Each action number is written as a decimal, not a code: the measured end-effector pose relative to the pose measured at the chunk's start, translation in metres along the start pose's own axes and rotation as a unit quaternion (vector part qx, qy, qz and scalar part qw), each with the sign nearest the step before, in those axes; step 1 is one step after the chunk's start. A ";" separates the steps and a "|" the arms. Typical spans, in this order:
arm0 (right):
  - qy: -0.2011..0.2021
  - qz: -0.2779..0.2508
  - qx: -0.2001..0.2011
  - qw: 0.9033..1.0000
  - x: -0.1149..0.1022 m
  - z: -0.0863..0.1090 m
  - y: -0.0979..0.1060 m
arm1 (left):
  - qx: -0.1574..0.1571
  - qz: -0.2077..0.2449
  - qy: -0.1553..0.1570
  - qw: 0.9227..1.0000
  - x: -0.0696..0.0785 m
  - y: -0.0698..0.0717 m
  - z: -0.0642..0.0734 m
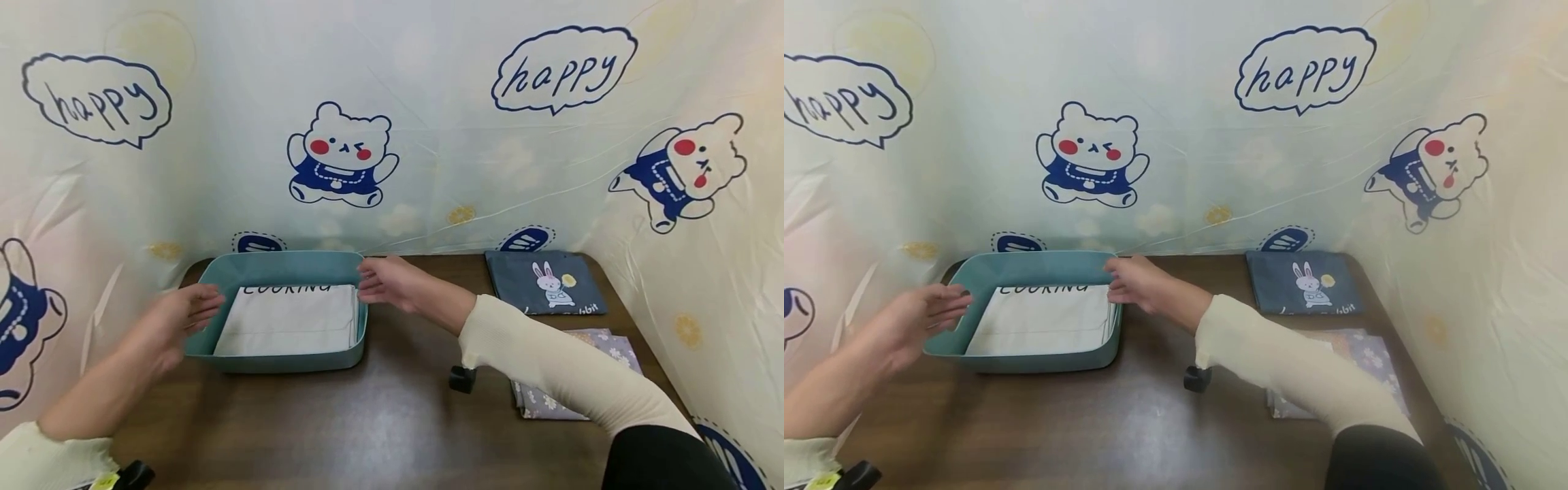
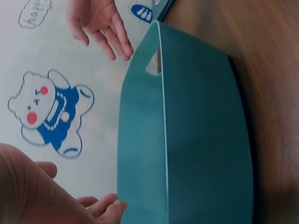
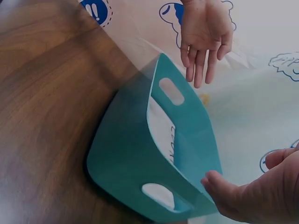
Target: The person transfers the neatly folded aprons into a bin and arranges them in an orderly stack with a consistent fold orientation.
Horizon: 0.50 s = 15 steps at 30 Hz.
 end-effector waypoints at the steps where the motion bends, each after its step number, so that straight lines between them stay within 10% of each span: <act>1: 0.001 0.000 0.003 1.000 0.001 0.002 0.004 | -0.003 -0.004 -0.003 1.000 0.002 -0.005 -0.001; 15: 0.009 0.002 0.040 0.999 0.000 0.046 0.076 | -0.091 -0.020 -0.077 0.993 0.020 -0.118 0.013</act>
Point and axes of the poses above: each hand's wrist, its own z-axis away from the middle knuckle, its own y-axis out of the back of the hand, x = y × z, the point moved 2 cm from there along -z, towards the middle knuckle, and after that the axes turned 15 degrees about y, right-handed, at the moved point
